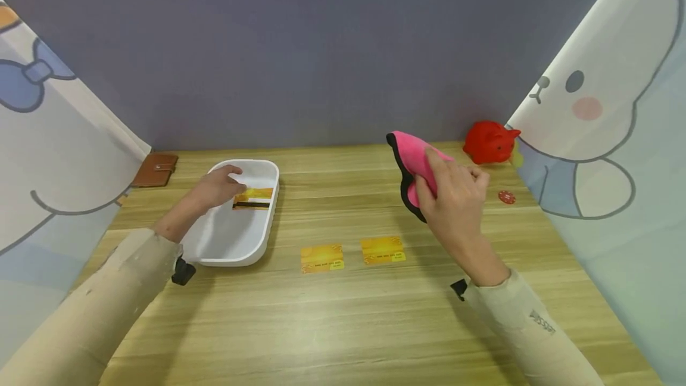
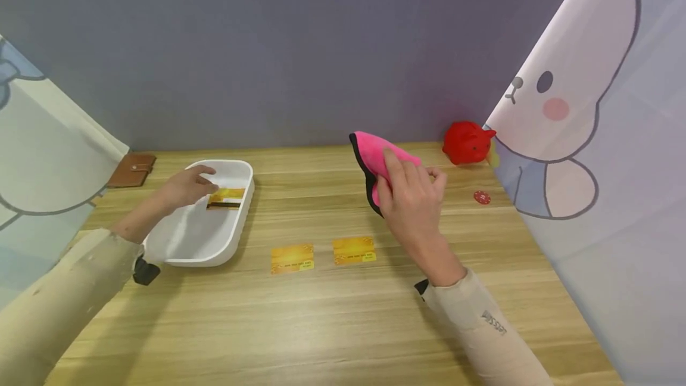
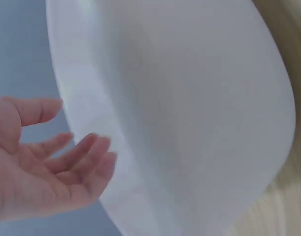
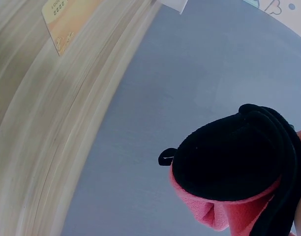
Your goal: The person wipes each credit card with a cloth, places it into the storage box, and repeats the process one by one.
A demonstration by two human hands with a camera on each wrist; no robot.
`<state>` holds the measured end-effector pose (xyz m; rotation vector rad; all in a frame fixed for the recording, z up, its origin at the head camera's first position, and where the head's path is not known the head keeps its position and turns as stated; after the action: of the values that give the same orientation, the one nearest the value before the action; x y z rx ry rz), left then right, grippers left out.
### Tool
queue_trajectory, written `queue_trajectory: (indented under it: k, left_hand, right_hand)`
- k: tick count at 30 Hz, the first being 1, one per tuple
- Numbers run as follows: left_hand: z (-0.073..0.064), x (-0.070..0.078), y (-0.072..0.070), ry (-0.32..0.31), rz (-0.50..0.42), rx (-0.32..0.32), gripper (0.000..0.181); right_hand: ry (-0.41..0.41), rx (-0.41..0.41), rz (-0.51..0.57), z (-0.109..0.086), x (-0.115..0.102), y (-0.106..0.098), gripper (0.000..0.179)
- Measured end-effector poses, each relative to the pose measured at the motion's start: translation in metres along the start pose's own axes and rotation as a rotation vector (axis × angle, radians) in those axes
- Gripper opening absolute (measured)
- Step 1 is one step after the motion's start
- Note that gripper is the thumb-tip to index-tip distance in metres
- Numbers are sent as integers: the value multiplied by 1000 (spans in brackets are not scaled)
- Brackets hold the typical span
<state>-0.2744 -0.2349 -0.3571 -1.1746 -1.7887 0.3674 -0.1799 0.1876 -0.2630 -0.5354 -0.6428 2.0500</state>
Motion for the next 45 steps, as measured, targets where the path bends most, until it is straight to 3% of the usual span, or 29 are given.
queue_trajectory:
  k: [2, 6, 8, 10, 12, 15, 17, 22, 26, 33, 45]
  left_hand:
    - [-9, 17, 0, 78, 67, 92, 53]
    - [-38, 61, 8, 305, 138, 320, 34]
    - [-50, 82, 22, 400, 161, 348, 29]
    - [-57, 97, 42, 454, 165, 274, 26]
    - [-59, 107, 67, 448, 157, 123, 27]
    - [-57, 111, 105, 375, 156, -98, 34]
    - [-52, 109, 125, 315, 216, -160, 42]
    - [-41, 102, 155, 207, 407, -123, 63]
    - [-34, 96, 166, 188, 424, -97, 70]
    - [-25, 99, 170, 213, 462, -78, 63]
    - [-18, 106, 167, 163, 450, -169, 51]
  right_hand:
    - [2, 1, 1, 0, 0, -1, 31]
    - [-3, 2, 0, 0, -1, -1, 31]
    - [-6, 0, 1, 0, -2, -1, 31]
    - [-10, -5, 2, 0, -2, -1, 32]
    - [-11, -10, 5, 0, -2, -1, 32]
    - [-12, -15, 6, -1, -3, 0, 31]
    - [-10, -12, 8, -1, -3, 0, 31]
    - [-15, -5, 3, -2, -6, 0, 32]
    - [-20, -7, 6, -3, -8, 2, 32]
    - [-8, -14, 19, -3, -8, 1, 32]
    - [11, -20, 19, -4, -11, 4, 32]
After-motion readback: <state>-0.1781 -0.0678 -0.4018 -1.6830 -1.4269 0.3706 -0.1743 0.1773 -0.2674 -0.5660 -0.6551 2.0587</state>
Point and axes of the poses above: each hand's wrist, its own z-axis towards the middle knuckle, its own y-axis out of the palm, x = y × z, the point moved 7 cm from there along z, towards the middle knuckle, and after that the axes turned 15 degrees about -x, right-handed, at the moved point
